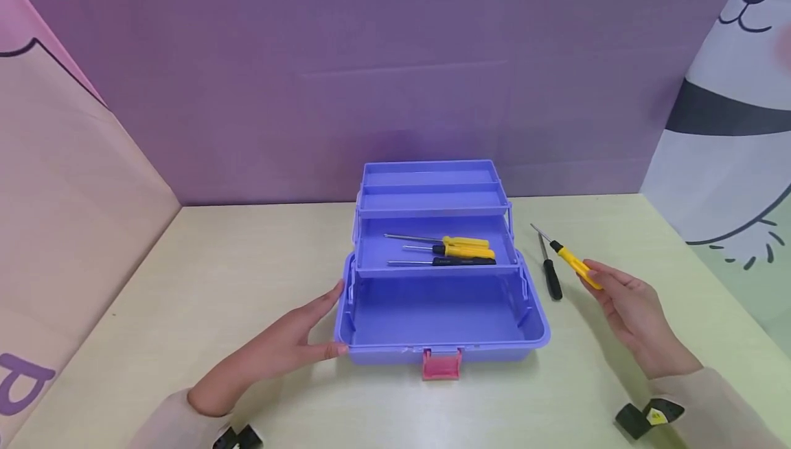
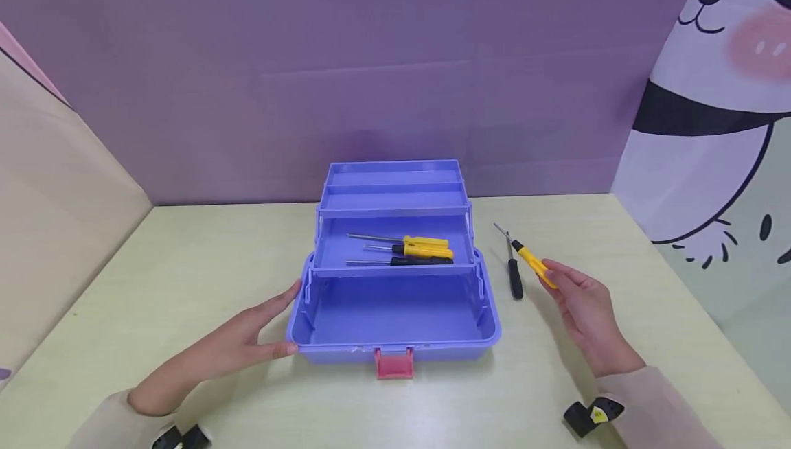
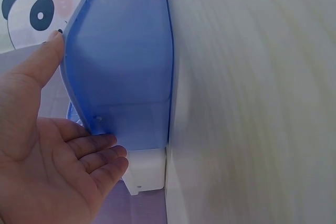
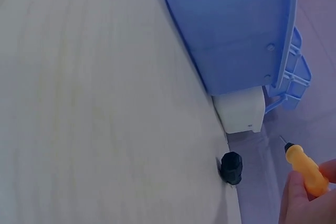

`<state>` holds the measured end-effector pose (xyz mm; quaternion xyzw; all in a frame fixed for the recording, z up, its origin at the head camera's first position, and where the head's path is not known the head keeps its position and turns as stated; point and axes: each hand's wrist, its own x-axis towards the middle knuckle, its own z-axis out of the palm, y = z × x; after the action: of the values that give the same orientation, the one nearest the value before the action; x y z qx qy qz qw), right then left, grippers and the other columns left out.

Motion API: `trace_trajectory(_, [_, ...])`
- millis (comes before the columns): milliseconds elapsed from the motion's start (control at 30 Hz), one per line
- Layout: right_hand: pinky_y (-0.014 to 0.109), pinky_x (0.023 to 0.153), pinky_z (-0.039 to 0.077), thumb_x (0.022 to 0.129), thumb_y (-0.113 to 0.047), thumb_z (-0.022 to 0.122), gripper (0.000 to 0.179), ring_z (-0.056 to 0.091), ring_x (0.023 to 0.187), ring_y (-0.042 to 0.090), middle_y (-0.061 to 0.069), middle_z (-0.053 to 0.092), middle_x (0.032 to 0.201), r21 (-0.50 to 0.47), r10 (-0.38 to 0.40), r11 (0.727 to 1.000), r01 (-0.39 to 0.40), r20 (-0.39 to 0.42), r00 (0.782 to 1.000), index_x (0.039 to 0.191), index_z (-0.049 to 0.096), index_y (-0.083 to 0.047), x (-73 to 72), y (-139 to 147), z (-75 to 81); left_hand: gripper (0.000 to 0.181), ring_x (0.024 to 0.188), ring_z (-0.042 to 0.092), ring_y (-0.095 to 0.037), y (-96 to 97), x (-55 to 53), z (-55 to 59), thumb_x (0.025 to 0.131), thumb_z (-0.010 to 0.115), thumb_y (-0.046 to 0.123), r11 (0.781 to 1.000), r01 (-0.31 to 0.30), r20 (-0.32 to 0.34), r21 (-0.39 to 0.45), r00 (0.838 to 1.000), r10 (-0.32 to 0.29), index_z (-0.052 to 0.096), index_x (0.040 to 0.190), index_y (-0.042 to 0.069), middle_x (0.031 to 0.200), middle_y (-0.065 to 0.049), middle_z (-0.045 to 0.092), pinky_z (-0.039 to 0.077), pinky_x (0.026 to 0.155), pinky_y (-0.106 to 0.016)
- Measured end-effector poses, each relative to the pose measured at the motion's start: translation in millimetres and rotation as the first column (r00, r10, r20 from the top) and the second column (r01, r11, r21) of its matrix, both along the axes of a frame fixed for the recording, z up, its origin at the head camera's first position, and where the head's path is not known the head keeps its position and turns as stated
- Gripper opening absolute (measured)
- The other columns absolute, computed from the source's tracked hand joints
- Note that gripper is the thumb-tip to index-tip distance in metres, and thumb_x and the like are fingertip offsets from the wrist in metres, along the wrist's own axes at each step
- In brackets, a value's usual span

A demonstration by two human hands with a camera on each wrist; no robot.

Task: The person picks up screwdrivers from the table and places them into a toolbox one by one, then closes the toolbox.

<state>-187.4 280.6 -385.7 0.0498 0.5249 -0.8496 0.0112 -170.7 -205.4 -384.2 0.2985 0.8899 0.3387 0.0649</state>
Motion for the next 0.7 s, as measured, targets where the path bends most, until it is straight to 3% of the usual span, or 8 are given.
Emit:
trace_trajectory(167, [0.019,0.083,0.052,0.092,0.002,0.056,0.021,0.067,0.092,0.007,-0.005,0.066,0.101,0.011,0.017,1.0,-0.017,-0.032,0.999,0.097,0.074,-0.008,2.3,-2,1.7,0.089,0.137,0.028,-0.034,0.1,1.6,-0.1,0.086,0.065,0.044,1.0,-0.006,-0.006,-0.004,1.0,0.006,0.018,0.15,0.004,0.153,-0.015,0.025,0.031,0.107,-0.052])
trace_trajectory(367, [0.019,0.083,0.052,0.09,0.002,0.059,0.019,0.066,0.093,0.006,-0.005,0.066,0.1,0.028,0.012,1.0,-0.011,-0.052,0.999,0.097,0.074,-0.008,6.1,-5,1.8,0.09,0.138,0.027,-0.035,0.0,2.3,0.3,0.086,0.065,0.044,1.0,-0.004,0.032,0.009,0.999,0.004,0.017,0.15,0.005,0.153,-0.014,0.023,0.031,0.107,-0.053])
trace_trajectory(700, [0.021,0.084,0.051,0.09,0.003,0.059,0.02,0.067,0.093,0.008,-0.003,0.066,0.102,-0.032,-0.02,0.999,0.018,-0.068,0.997,0.099,0.074,-0.006,8.1,-12,8.1,0.09,0.138,0.027,-0.034,-0.4,0.1,0.3,0.086,0.065,0.045,1.0,-0.007,0.028,0.005,1.0,0.006,0.017,0.15,0.005,0.153,-0.014,0.024,0.03,0.107,-0.052])
